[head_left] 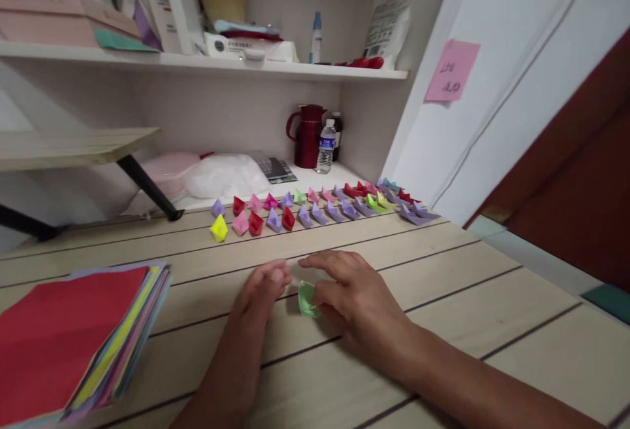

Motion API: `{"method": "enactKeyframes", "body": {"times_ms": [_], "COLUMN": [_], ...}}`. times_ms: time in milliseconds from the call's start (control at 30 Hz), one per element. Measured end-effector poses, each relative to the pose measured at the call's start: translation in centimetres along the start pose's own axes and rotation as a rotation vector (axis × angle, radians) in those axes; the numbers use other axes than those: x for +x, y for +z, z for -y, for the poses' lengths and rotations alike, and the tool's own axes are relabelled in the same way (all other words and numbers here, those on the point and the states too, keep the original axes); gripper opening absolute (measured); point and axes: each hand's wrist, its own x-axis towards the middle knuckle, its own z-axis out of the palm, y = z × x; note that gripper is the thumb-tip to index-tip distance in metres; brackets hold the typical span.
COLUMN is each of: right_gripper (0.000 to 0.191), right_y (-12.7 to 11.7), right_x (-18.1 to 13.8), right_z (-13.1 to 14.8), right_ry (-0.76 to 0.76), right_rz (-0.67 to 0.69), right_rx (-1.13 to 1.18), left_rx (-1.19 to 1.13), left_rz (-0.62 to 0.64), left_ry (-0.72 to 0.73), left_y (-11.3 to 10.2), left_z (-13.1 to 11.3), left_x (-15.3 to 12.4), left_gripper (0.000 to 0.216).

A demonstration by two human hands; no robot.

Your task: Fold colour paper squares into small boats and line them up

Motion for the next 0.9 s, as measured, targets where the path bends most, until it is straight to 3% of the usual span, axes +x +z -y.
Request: {"method": "enactKeyframes", "body": {"times_ms": [167,333,633,900], "right_gripper": [0.02,0.02,0.025,0.014], "right_y": [0.1,0.1,0.6,0.7], "right_x": [0.0,0.1,0.0,0.4], "right_z": [0.4,0.9,1.1,0.7], "right_ry": [-0.103,-0.175,-0.268,-0.244], "right_rz": [-0.031,0.018,0.049,0.062], "right_rx": [-0.036,-0.094,-0.122,-0.029], "left_rx": [0.13,0.263,0.348,0.441], "left_rz": [0.051,0.139,0.317,0.267], "left_ry": [-0.036,0.018,0.065,0.054], "left_y": [0.4,0.1,-1.2,-0.9], "left_z": [-0.2,-0.8,-2.1,-0.8], "left_x": [-0.8,-1.1,-1.0,-0.9], "left_gripper": [0.029,0.012,0.016,0.012]}}
